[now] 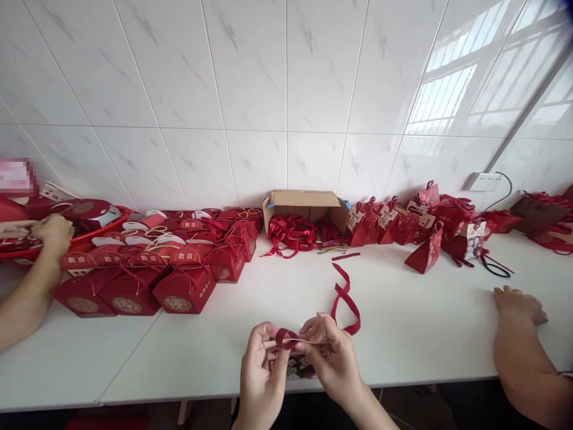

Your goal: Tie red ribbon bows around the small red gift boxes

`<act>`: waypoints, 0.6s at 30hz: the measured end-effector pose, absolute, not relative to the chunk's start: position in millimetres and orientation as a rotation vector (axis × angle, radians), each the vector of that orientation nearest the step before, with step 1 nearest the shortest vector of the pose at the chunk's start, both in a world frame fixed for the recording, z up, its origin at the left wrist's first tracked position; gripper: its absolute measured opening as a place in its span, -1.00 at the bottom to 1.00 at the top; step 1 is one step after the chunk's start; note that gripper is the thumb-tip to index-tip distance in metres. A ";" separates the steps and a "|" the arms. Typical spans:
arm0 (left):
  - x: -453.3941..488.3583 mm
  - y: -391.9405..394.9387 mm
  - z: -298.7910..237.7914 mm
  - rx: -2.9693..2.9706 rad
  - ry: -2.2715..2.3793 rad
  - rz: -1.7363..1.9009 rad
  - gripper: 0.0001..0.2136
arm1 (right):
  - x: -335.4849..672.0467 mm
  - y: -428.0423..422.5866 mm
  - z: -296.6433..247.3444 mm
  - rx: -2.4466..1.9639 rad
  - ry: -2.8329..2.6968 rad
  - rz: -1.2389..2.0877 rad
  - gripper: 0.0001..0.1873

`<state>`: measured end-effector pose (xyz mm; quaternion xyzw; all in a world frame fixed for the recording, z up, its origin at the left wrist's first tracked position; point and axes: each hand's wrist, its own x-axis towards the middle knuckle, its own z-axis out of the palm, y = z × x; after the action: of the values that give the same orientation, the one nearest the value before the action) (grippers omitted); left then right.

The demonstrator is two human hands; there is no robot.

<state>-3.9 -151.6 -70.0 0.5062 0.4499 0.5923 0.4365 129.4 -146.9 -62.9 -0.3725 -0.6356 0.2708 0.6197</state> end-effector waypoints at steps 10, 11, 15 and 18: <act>-10.6 -139.4 -80.5 1.595 1.220 1.465 -0.66 | 156.8 -137.0 -86.4 -0.906 -1.500 1.040 -0.28; -16.7 -137.8 -84.7 1.696 1.303 1.482 -0.59 | 163.3 -137.8 -91.4 -0.988 -1.596 0.989 -0.26; -49.6 -134.3 -112.3 1.933 1.591 1.486 -0.40 | 183.8 -147.7 -106.3 -1.210 -1.826 0.842 -0.41; -67.8 -133.4 -135.0 1.922 1.616 1.418 -0.50 | 196.8 -159.0 -113.4 -1.252 -1.789 0.747 -0.46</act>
<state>-67.8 -133.4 -135.0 0.6610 0.5558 0.4876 0.1285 196.8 -159.0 -113.4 -0.4960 -0.7088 0.2961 0.4049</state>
